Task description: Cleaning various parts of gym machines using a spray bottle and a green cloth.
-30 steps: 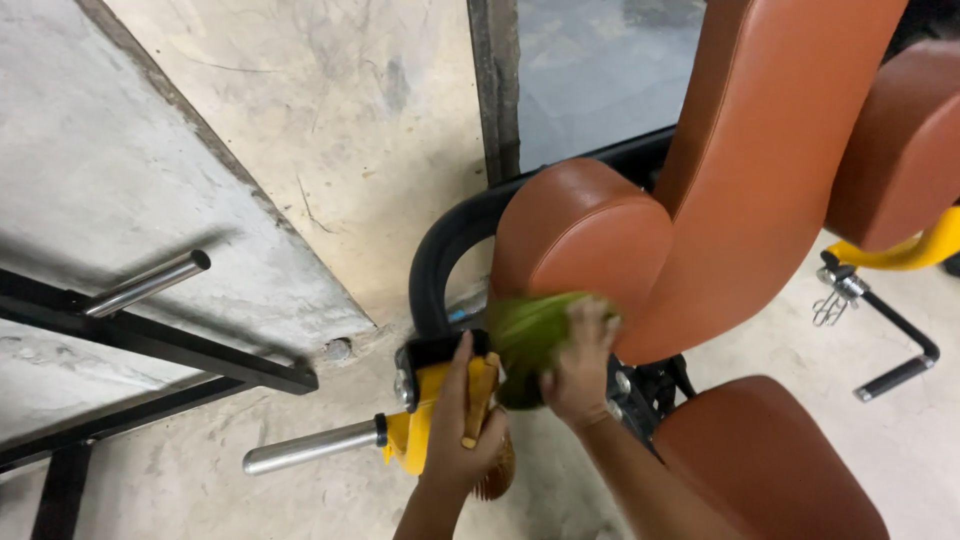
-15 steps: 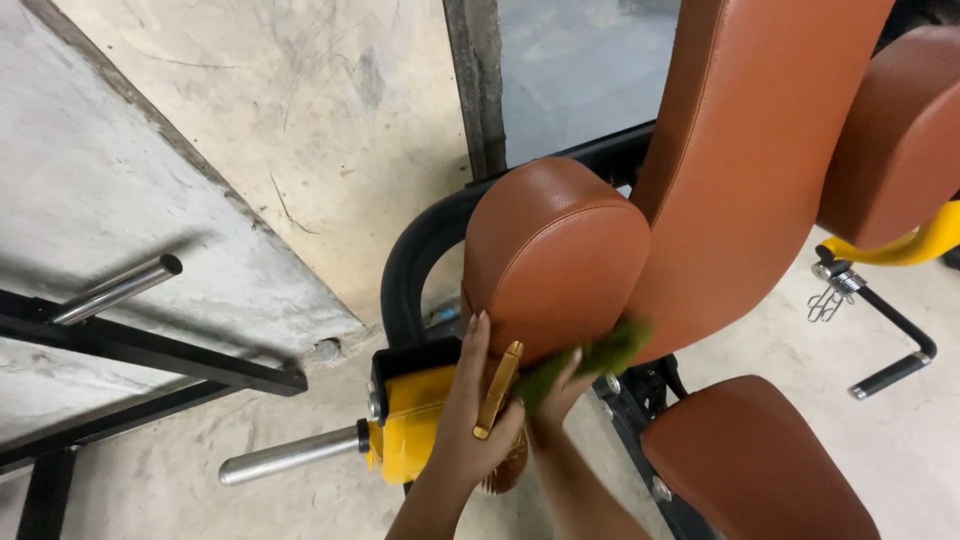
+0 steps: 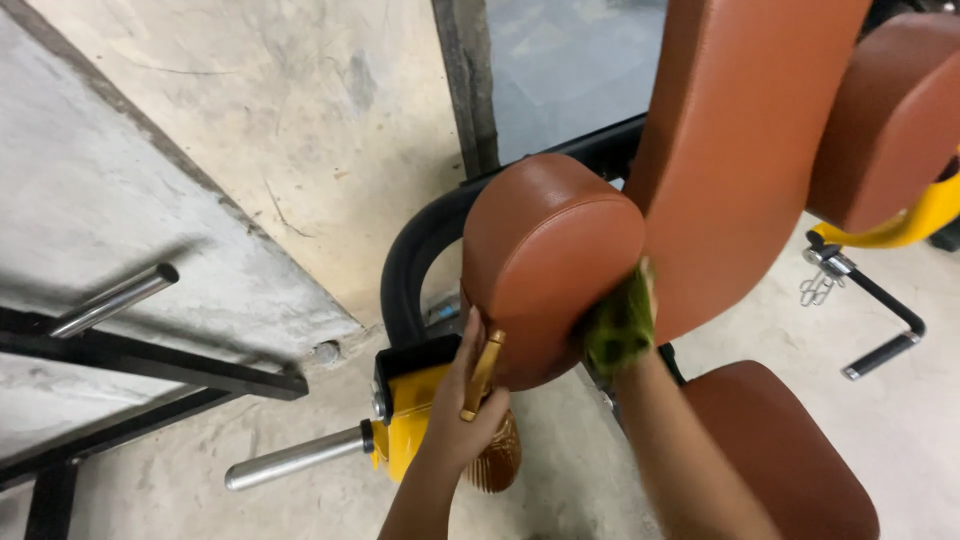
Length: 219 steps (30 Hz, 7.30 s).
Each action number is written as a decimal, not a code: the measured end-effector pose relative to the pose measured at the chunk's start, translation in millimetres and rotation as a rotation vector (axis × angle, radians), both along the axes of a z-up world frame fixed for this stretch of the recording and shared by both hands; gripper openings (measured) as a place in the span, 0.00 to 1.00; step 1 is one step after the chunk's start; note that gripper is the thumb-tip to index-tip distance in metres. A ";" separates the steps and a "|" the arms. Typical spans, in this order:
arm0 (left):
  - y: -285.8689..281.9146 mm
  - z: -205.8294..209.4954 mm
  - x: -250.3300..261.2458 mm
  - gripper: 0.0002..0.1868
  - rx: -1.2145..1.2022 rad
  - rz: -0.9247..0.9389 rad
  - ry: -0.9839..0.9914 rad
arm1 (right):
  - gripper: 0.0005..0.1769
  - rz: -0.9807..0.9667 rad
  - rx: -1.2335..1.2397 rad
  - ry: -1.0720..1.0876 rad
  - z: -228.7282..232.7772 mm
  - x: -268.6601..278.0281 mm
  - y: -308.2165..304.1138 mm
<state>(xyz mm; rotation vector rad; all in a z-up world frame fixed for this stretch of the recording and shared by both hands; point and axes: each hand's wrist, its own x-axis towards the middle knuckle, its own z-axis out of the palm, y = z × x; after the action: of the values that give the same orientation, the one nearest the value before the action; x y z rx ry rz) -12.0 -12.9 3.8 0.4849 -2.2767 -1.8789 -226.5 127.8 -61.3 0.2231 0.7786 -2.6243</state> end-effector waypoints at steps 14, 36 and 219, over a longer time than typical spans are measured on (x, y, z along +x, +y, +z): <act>-7.8 -30.3 -1.6 0.51 -0.008 -0.008 0.144 | 0.36 -0.458 1.558 1.184 -48.8 79.5 -67.9; -12.0 -35.3 -5.2 0.50 0.225 -0.027 0.219 | 0.31 0.577 2.319 1.565 198.0 51.1 -85.4; 257.9 -395.0 -201.4 0.41 -0.720 -0.972 -0.713 | 0.32 0.512 2.211 0.213 -342.6 -16.4 417.0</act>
<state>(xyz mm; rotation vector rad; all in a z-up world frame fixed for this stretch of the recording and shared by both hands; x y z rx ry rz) -213.4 245.0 -391.2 -0.1565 -3.8952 -0.9151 -242.8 544.9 -403.9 0.1979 2.7554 -0.3201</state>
